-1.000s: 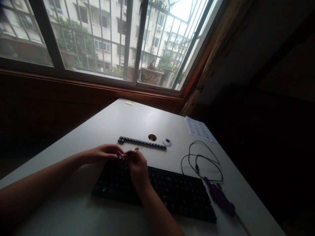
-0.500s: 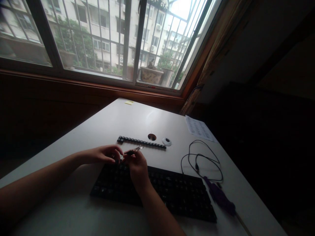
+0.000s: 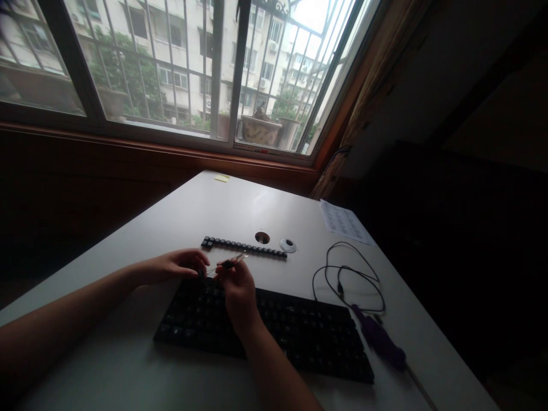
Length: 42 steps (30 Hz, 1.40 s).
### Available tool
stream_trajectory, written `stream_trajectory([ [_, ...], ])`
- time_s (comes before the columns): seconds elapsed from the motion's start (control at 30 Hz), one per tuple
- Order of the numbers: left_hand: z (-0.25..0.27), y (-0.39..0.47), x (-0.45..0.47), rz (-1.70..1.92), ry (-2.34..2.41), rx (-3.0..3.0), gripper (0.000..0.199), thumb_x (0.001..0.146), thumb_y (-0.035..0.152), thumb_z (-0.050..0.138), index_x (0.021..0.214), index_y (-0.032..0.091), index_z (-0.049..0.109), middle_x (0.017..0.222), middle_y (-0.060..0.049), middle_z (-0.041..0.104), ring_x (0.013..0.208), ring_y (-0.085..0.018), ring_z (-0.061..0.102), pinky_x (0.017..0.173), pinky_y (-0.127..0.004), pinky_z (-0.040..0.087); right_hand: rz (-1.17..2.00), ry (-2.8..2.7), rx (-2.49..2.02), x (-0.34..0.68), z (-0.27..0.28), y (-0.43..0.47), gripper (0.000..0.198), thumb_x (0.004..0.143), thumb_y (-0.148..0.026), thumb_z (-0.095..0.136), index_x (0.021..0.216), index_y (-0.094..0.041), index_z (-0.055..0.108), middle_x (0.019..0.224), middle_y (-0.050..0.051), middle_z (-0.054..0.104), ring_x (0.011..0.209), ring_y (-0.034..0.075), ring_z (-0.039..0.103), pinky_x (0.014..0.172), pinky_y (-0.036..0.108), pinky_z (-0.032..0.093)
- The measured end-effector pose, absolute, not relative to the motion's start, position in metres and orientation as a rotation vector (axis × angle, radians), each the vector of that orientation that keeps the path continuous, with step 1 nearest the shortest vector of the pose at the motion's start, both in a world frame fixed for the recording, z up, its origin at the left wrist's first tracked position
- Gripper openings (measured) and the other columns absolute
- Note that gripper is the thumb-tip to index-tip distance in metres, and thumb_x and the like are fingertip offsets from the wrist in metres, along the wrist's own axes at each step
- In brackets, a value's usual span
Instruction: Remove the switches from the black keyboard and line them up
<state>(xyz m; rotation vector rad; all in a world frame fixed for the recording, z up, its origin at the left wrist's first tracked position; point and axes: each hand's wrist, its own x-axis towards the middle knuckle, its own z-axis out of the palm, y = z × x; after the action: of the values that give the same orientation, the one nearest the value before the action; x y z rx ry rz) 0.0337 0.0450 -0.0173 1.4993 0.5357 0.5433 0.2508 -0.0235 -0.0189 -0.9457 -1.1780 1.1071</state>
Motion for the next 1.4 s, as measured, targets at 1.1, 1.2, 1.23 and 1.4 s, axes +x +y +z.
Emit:
stream_trajectory([
  [1.1, -0.026, 0.051, 0.033, 0.611, 0.562, 1.475, 0.035, 0.087, 0.027, 0.070, 0.119, 0.019, 0.059, 0.105, -0.008, 0.070, 0.098, -0.022, 0.062, 0.086, -0.034, 0.045, 0.844, -1.253, -1.024, 0.253, -0.016, -0.027, 0.014, 0.093, -0.034, 0.059, 0.088, -0.022, 0.060, 0.088, 0.002, 0.064, 0.089, 0.019, 0.062, 0.086, 0.036, 0.050],
  [1.2, -0.025, 0.050, 0.034, 0.614, 0.535, 1.456, 0.036, 0.088, 0.026, 0.070, 0.121, 0.019, 0.057, 0.103, -0.008, 0.071, 0.097, -0.021, 0.062, 0.085, -0.034, 0.045, 0.798, -1.303, -1.012, 0.253, -0.012, -0.031, 0.013, 0.097, -0.033, 0.052, 0.089, -0.023, 0.055, 0.086, 0.000, 0.060, 0.083, 0.017, 0.062, 0.083, 0.035, 0.050],
  [1.23, -0.025, 0.050, 0.034, 0.611, 0.530, 1.446, 0.036, 0.088, 0.026, 0.070, 0.120, 0.019, 0.057, 0.103, -0.008, 0.071, 0.096, -0.021, 0.063, 0.084, -0.033, 0.045, 0.792, -1.326, -1.002, 0.252, -0.012, -0.031, 0.012, 0.098, -0.032, 0.051, 0.090, -0.023, 0.054, 0.086, 0.000, 0.058, 0.081, 0.016, 0.061, 0.081, 0.034, 0.051],
  [1.4, -0.029, 0.051, 0.035, 0.644, 0.497, 1.409, 0.025, 0.084, 0.023, 0.075, 0.098, 0.017, 0.056, 0.100, -0.008, 0.072, 0.095, -0.022, 0.065, 0.085, -0.036, 0.047, 0.702, -1.452, -1.011, 0.250, -0.013, -0.032, 0.007, 0.097, -0.027, 0.049, 0.093, -0.024, 0.054, 0.093, 0.002, 0.051, 0.073, 0.014, 0.056, 0.068, 0.029, 0.049],
])
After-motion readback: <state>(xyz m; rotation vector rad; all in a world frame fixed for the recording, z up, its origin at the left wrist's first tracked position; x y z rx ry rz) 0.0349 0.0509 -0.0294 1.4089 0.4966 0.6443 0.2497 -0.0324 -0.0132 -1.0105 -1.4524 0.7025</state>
